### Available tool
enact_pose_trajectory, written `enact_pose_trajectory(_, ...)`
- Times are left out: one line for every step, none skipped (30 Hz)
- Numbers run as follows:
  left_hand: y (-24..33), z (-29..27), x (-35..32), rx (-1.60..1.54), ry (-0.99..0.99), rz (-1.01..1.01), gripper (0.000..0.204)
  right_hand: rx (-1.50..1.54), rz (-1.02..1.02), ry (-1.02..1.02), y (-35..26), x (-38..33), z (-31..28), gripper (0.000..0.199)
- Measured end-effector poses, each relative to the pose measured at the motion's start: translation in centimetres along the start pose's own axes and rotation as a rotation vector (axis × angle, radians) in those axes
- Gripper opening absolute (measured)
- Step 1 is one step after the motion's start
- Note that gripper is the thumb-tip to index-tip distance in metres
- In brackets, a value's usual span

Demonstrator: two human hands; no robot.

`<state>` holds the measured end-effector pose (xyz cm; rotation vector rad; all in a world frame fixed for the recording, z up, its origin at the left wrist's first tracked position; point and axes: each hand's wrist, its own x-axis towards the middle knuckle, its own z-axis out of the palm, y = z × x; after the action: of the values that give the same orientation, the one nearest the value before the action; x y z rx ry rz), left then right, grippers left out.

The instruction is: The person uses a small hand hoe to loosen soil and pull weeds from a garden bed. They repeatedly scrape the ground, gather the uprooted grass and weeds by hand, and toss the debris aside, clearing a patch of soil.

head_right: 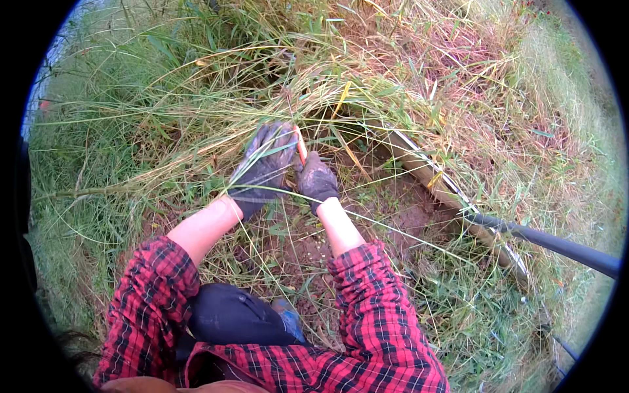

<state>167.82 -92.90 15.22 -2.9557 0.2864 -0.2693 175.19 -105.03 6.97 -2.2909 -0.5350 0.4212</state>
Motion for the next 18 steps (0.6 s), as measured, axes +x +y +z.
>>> enact_pose_trajectory(-1.1,0.2,1.1,0.143,-0.009,-0.028,0.074,0.013,0.080,-0.056,-1.1,-1.4,-0.7,0.037)
enact_pose_trajectory(-2.4,0.5,2.2,0.150,0.002,-0.042,0.085,0.004,-0.002,0.010,0.1,-2.4,-0.8,0.037)
enact_pose_trajectory(-3.6,0.0,3.5,0.162,0.024,-0.065,0.095,0.007,0.002,0.025,0.4,-3.5,-1.7,0.038)
enact_pose_trajectory(-4.4,-0.4,4.5,0.197,-0.081,-0.135,0.104,0.063,0.018,0.025,0.9,-4.5,-1.7,0.039)
enact_pose_trajectory(-5.0,-0.5,5.0,0.235,-0.191,-0.207,0.113,0.121,0.034,0.021,1.4,-5.3,-1.3,0.040)
enact_pose_trajectory(-5.7,-0.3,4.8,0.156,-0.194,-0.264,0.112,0.149,0.044,0.003,1.9,-5.7,-1.0,0.040)
enact_pose_trajectory(-5.7,1.4,4.7,0.056,-0.117,-0.320,0.113,0.146,0.064,0.001,2.8,-5.9,-1.3,0.040)
enact_pose_trajectory(-6.4,2.9,4.6,-0.112,-0.207,-0.381,0.109,0.145,0.082,-0.002,3.3,-5.8,-1.5,0.041)
enact_pose_trajectory(-7.1,4.3,4.3,-0.273,-0.301,-0.442,0.105,0.126,0.081,0.011,3.0,-5.9,-2.0,0.041)
enact_pose_trajectory(-7.8,5.1,3.4,-0.360,-0.431,-0.463,0.100,0.120,0.073,0.014,2.1,-5.9,-2.0,0.041)
enact_pose_trajectory(-8.5,5.9,2.4,-0.447,-0.560,-0.482,0.094,0.116,0.064,0.017,1.4,-5.8,-1.7,0.041)
enact_pose_trajectory(-8.5,6.7,2.1,-0.550,-0.676,-0.491,0.089,0.139,0.100,-0.015,1.6,-5.2,-2.1,0.040)
enact_pose_trajectory(-8.5,7.4,1.4,-0.563,-0.766,-0.457,0.069,0.365,0.128,-0.016,1.3,-4.5,-2.4,0.041)
enact_pose_trajectory(-8.2,8.5,0.0,-0.584,-0.599,-0.435,0.061,0.401,0.107,0.049,1.1,-3.5,-2.8,0.040)
enact_pose_trajectory(-7.4,9.6,-0.7,-0.616,-0.420,-0.398,0.054,0.418,0.089,0.130,1.1,-2.1,-3.9,0.040)
enact_pose_trajectory(-6.7,9.2,-0.8,-0.630,-0.398,-0.411,0.048,0.364,-0.013,0.192,0.7,-0.6,-4.8,0.039)
enact_pose_trajectory(-6.6,9.7,-0.7,-0.652,-0.408,-0.403,0.049,0.349,-0.062,0.220,0.0,1.1,-5.5,0.038)
enact_pose_trajectory(-7.0,10.1,-1.3,-0.661,-0.421,-0.408,0.049,0.347,-0.116,0.239,-1.5,2.7,-5.7,0.036)
